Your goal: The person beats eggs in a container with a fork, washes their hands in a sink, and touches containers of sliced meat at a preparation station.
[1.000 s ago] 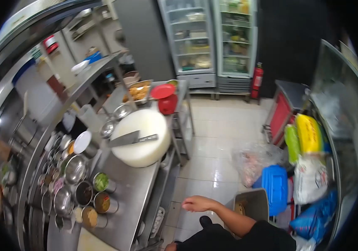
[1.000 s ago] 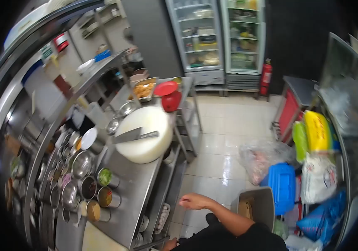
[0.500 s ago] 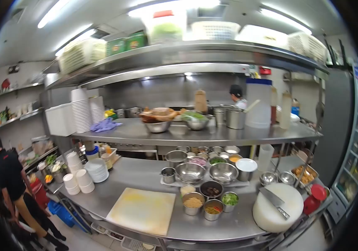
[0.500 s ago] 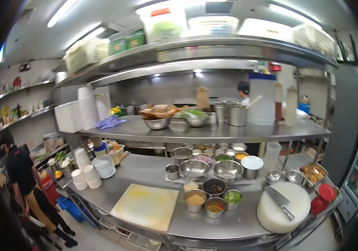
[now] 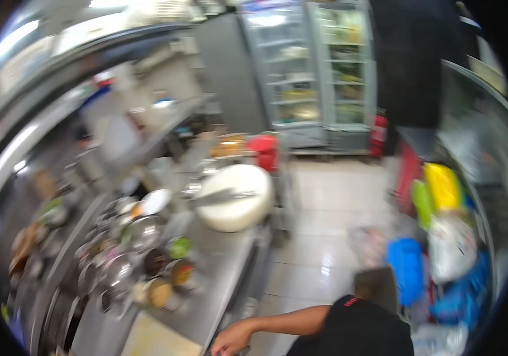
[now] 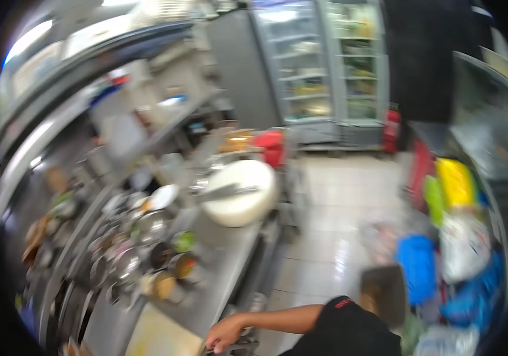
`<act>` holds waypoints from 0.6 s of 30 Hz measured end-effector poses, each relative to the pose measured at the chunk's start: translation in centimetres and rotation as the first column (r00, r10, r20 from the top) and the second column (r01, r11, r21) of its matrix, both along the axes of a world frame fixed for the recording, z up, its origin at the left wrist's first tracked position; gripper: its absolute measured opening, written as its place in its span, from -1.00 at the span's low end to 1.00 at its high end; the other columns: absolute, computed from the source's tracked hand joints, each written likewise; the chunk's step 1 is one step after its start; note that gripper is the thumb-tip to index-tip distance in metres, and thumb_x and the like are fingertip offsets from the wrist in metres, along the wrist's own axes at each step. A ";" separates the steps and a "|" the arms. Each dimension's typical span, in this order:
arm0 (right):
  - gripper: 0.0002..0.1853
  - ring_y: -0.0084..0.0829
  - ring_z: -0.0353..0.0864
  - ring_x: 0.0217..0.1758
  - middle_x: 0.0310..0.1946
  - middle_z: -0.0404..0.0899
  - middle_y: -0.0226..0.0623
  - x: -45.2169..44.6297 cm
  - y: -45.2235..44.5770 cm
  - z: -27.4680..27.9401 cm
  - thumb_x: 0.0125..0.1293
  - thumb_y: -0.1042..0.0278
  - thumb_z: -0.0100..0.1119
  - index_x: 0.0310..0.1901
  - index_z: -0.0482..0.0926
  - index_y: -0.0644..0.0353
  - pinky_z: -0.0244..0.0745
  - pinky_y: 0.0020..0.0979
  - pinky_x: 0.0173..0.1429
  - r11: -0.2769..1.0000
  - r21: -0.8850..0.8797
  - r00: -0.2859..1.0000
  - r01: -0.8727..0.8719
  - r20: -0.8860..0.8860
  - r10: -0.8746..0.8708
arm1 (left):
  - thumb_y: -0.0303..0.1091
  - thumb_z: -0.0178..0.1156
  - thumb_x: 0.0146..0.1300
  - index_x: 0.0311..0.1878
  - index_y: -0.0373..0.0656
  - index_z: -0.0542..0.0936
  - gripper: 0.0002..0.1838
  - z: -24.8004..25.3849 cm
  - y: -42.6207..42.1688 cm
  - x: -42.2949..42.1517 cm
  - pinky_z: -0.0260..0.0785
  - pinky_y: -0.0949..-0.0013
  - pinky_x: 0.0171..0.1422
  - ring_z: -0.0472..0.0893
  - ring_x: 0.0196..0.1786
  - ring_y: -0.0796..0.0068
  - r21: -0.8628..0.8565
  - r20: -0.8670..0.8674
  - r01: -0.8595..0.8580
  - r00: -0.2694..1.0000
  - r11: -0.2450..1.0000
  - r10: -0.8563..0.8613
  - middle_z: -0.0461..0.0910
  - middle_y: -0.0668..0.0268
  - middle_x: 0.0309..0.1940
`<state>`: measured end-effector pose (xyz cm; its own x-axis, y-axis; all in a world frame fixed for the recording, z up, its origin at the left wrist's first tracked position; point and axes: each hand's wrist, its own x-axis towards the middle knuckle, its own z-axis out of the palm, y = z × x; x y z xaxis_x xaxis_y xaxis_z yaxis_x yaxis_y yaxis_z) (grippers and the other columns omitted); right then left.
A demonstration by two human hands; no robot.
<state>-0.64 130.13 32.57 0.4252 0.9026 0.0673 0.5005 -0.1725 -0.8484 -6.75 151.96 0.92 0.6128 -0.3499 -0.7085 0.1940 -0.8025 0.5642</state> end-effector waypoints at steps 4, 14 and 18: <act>-0.68 -0.44 0.57 -0.22 -0.26 0.62 -0.25 -4.0 -2.9 -5.0 0.35 0.26 0.14 0.05 0.53 0.26 0.46 -0.38 -0.10 0.991 0.048 0.992 0.127 -0.016 -0.126 | -0.19 0.01 0.30 0.15 -0.29 0.48 -0.54 -0.8 0.7 1.0 0.27 0.11 0.31 0.47 0.19 -0.03 0.035 -0.026 0.067 0.997 0.997 -0.067 0.50 -0.12 0.10; -0.43 -0.30 0.56 0.00 -0.07 0.59 -0.09 -9.1 -11.7 -5.9 0.38 -0.02 0.07 0.24 0.36 0.25 0.46 -0.32 0.08 0.846 -0.128 0.782 0.518 -0.330 -0.529 | -0.18 0.00 0.34 0.09 -0.34 0.53 -0.56 -2.1 6.4 0.0 0.25 0.09 0.33 0.47 0.20 -0.05 0.041 0.088 0.174 0.980 0.984 -0.177 0.52 -0.12 0.08; -0.41 -0.45 0.53 0.07 0.02 0.58 -0.24 -4.6 -11.5 -7.7 0.38 -0.02 0.10 0.29 0.32 0.20 0.43 -0.41 0.15 0.938 -0.112 0.851 0.329 -0.394 -0.346 | 0.10 0.04 0.31 0.20 -0.24 0.48 -0.38 -5.9 8.7 -3.2 0.31 0.33 0.29 0.54 0.13 0.26 -0.245 0.342 0.123 0.939 0.962 -0.033 0.57 -0.02 0.05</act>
<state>-5.23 118.59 24.86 0.6866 0.6968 -0.2076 0.0225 -0.3059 -0.9518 -9.93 160.63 -4.93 0.7597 -0.5499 -0.3471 -0.0979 -0.6244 0.7749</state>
